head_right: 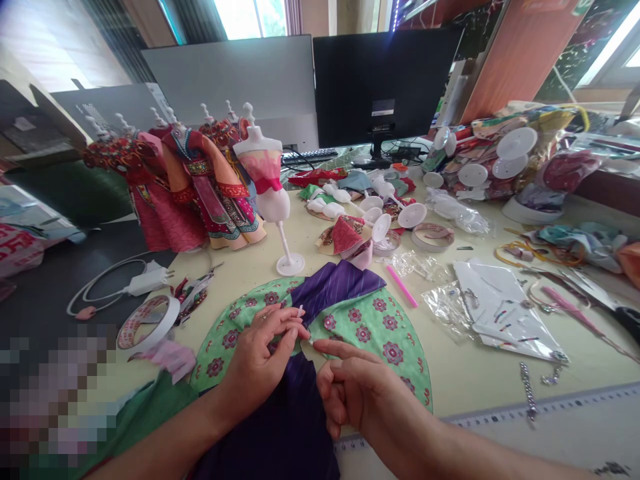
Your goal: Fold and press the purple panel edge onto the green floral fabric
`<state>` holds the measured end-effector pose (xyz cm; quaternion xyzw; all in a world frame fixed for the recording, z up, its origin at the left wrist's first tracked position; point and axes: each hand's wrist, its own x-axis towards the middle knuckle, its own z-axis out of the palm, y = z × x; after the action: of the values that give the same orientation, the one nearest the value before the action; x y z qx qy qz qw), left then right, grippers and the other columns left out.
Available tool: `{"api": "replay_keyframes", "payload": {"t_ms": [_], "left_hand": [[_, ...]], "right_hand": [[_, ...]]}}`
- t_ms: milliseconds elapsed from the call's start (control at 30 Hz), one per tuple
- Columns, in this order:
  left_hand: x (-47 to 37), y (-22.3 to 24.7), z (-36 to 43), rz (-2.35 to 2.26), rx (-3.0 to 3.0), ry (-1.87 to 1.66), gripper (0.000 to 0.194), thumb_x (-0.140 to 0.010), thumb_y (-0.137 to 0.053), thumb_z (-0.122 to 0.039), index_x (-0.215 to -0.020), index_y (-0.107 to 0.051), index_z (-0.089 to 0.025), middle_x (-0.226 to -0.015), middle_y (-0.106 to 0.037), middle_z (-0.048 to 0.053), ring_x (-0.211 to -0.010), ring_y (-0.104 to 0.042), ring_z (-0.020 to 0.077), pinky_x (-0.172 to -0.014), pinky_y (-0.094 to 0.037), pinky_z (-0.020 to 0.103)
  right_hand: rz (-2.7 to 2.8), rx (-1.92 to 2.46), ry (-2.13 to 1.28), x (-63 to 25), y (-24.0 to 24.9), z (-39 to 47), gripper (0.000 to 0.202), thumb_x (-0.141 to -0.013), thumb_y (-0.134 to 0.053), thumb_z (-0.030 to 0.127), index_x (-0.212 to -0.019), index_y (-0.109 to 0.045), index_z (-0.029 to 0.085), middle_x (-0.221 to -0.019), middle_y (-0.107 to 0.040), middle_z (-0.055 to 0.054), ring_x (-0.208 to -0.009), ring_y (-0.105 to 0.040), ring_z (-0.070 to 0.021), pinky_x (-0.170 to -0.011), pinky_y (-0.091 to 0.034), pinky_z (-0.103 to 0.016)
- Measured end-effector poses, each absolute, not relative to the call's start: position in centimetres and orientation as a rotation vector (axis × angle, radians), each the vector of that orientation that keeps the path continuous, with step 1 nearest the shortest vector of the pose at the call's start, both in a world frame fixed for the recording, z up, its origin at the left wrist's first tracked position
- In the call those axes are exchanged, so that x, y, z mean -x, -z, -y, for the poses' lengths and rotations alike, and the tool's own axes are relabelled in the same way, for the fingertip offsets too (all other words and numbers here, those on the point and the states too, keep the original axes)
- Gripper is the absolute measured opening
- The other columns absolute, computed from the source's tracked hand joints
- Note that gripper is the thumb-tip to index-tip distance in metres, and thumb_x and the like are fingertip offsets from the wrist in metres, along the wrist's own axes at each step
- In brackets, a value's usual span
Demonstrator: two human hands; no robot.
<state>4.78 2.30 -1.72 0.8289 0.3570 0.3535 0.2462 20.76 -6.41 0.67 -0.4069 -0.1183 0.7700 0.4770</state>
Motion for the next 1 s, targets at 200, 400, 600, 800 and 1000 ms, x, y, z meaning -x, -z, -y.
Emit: {"api": "replay_keyframes", "payload": {"t_ms": [200,400,600,800,1000], "left_hand": [[-4.74,1.75,-2.16,-0.949,-2.296,-0.937,0.018,-0.088,-0.044,-0.011,-0.091,-0.058,-0.022,-0.085,-0.071,0.0,-0.092,-0.065,0.0175,-0.107,-0.033,0.044],[-4.7,1.78,-2.26,-0.957,-2.29,-0.934,0.018,-0.089,-0.044,-0.012,-0.09,-0.058,-0.022,-0.085,-0.072,0.0,-0.095,-0.065,0.0183,-0.106,-0.034,0.046],[-4.82,1.86,-2.25,-0.944,-2.301,-0.936,0.018,-0.089,-0.043,-0.012,-0.09,-0.059,-0.022,-0.083,-0.072,0.0,-0.094,-0.065,0.0185,-0.106,-0.034,0.045],[-4.83,1.95,-2.15,-0.863,-2.371,-0.956,0.022,-0.088,-0.045,-0.009,-0.102,-0.056,-0.021,-0.087,-0.072,-0.001,-0.092,-0.064,0.0178,-0.106,-0.033,0.045],[-4.75,1.79,-1.95,-0.801,-2.45,-0.962,0.026,-0.086,-0.045,-0.005,-0.105,-0.055,-0.019,-0.087,-0.07,-0.001,-0.087,-0.062,0.0169,-0.105,-0.033,0.046]], "right_hand": [[0.276,1.025,-1.861,-20.67,-0.81,6.45,0.042,-0.071,-0.065,0.025,-0.111,-0.06,0.015,-0.066,-0.055,0.002,-0.049,-0.044,-0.0079,-0.047,-0.039,-0.023],[0.297,0.999,-1.869,-20.76,-0.49,6.57,0.038,-0.073,-0.063,0.025,-0.109,-0.059,0.015,-0.066,-0.055,0.002,-0.048,-0.044,-0.0082,-0.046,-0.041,-0.023],[0.301,0.988,-1.873,-20.78,-0.35,6.58,0.034,-0.075,-0.062,0.025,-0.107,-0.058,0.015,-0.065,-0.055,0.002,-0.048,-0.045,-0.0083,-0.045,-0.042,-0.023],[0.311,0.989,-1.87,-20.82,-0.27,6.67,0.033,-0.075,-0.063,0.027,-0.105,-0.058,0.015,-0.066,-0.056,0.002,-0.049,-0.045,-0.0085,-0.046,-0.043,-0.023],[0.327,1.009,-1.876,-20.81,-0.12,6.63,0.029,-0.078,-0.059,0.026,-0.105,-0.057,0.016,-0.066,-0.056,0.002,-0.048,-0.045,-0.0087,-0.046,-0.043,-0.023]]}}
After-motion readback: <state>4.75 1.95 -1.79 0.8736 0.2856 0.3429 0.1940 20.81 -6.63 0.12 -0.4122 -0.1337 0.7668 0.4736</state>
